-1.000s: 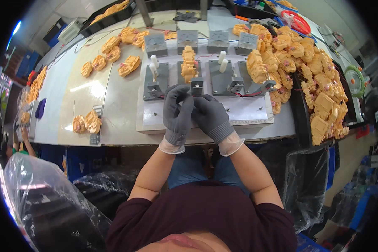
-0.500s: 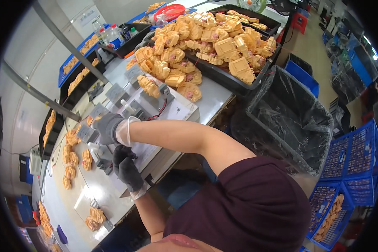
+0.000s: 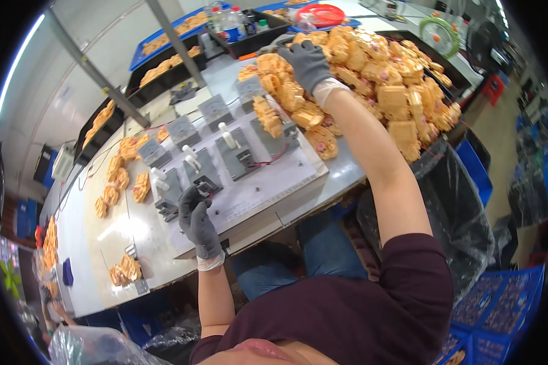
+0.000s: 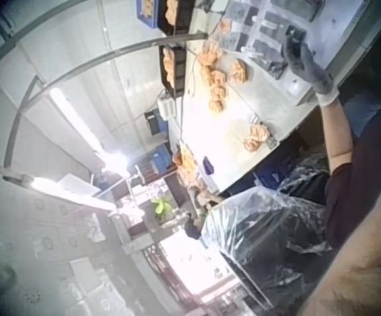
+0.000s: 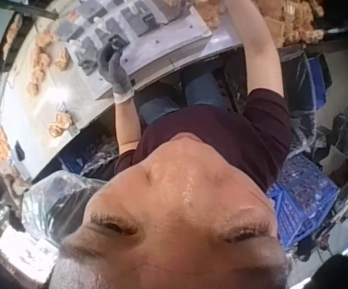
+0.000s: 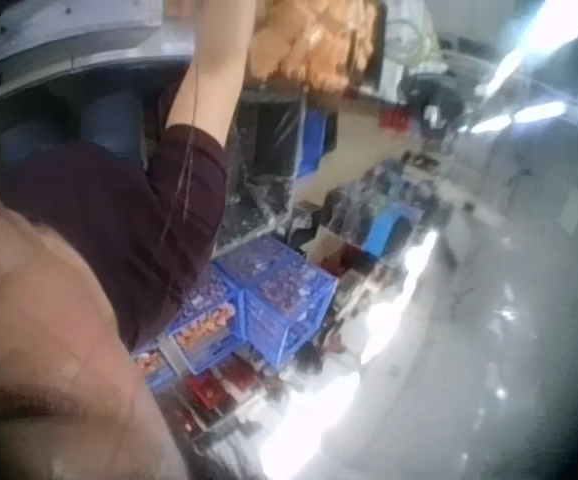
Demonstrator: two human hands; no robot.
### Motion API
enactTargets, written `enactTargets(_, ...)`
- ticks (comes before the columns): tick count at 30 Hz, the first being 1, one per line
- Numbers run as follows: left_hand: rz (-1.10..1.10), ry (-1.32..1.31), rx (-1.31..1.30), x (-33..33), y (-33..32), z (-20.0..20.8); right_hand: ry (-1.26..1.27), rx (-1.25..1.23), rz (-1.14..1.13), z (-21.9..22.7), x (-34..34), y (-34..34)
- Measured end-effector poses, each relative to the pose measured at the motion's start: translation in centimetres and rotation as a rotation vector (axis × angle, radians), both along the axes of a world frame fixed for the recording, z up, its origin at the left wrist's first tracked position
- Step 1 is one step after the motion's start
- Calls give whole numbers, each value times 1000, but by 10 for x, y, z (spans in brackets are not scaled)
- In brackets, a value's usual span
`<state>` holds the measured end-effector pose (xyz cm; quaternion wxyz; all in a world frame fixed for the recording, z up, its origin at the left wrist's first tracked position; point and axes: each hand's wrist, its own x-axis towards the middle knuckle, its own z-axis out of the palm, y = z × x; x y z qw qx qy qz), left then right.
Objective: The person assembles small electronic components by hand. They pick up yellow plastic housings and insert them into metal fixtures on a workbench, then connect red and black wires to terminals on the fixtures. The person repeats this process for multiple units, moving finished items to a pile on the right.
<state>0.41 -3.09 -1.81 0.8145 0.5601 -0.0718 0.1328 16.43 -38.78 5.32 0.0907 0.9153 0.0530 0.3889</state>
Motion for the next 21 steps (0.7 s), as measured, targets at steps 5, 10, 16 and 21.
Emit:
enactTargets(5,128,95,-50,-16,10,2,115,-263,129,-46,34,-29)
enactTargets(10,368,-172,98,-10,65,42,434,-237,138,-13,-15,-5)
enactTargets(16,619,61,1218,129,200,-20,373,-51,239,23,-46,-2)
enactTargets(21,801,715,1321,178,222,-55,192,421,543,33,-110,48)
